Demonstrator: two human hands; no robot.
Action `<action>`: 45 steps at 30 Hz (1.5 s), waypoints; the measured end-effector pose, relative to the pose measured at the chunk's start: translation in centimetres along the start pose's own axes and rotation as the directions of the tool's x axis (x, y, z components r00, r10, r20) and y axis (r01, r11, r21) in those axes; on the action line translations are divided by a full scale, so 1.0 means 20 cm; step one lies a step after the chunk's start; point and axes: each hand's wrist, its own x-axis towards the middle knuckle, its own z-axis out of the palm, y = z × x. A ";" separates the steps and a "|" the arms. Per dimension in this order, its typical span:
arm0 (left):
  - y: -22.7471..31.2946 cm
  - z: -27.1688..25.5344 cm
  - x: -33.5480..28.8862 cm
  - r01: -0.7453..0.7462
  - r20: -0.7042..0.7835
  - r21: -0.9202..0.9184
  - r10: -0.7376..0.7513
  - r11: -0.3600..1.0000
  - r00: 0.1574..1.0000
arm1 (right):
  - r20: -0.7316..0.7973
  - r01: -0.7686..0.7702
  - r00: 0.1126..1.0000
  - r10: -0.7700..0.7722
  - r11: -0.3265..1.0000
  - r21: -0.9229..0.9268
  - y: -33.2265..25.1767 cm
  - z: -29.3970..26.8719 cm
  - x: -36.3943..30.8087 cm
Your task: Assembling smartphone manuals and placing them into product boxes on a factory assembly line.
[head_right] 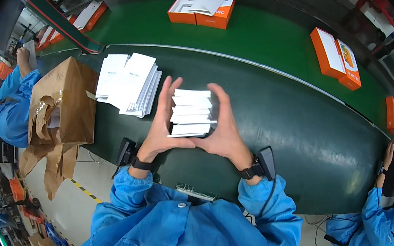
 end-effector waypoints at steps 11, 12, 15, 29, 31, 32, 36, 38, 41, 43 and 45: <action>0.26 0.16 -0.01 0.044 -0.165 0.108 -0.026 0.993 0.986 | 0.050 -0.022 0.999 0.018 0.995 0.093 -0.11 0.02 0.04; 0.20 0.18 0.04 0.114 -0.219 -0.020 -0.115 0.993 0.969 | 0.028 -0.033 0.999 0.031 0.994 0.108 -0.10 0.03 0.05; 0.18 0.14 0.02 0.072 -0.216 -0.230 -0.123 0.970 0.969 | -0.067 -0.007 0.998 0.014 0.995 0.104 -0.05 0.06 0.03; 0.05 0.14 -0.01 0.156 -0.148 -0.284 -0.204 0.946 0.968 | -0.037 0.027 0.999 -0.025 0.998 0.053 0.01 0.10 0.03; 0.05 0.16 -0.02 0.186 -0.161 -0.299 -0.242 0.936 0.957 | -0.019 -0.025 0.999 0.027 0.997 0.072 -0.01 0.09 0.00; 0.06 0.17 -0.02 0.165 -0.177 -0.319 -0.229 0.933 0.957 | -0.009 0.012 1.000 -0.012 0.999 0.039 -0.01 0.06 0.02; 0.10 0.11 0.01 0.115 -0.174 -0.268 -0.165 0.956 0.971 | 0.033 0.007 0.999 -0.008 0.999 0.032 -0.02 0.02 0.03; 0.07 0.15 0.03 0.123 -0.176 -0.239 -0.167 0.963 0.970 | 0.050 0.035 0.998 -0.037 0.999 0.027 -0.02 0.08 0.03; 0.10 0.10 0.06 0.122 -0.169 -0.342 -0.188 0.932 0.967 | 0.030 0.026 0.999 -0.024 0.997 -0.069 -0.05 0.11 0.03; 0.11 0.07 0.02 0.106 -0.258 -0.388 -0.218 0.916 0.941 | 0.045 0.036 0.999 -0.027 0.980 -0.196 -0.16 0.09 0.10; 0.15 0.05 -0.05 0.070 -0.424 -0.408 -0.257 0.910 0.869 | 0.066 0.161 0.987 -0.147 0.915 -0.369 -0.30 0.04 0.22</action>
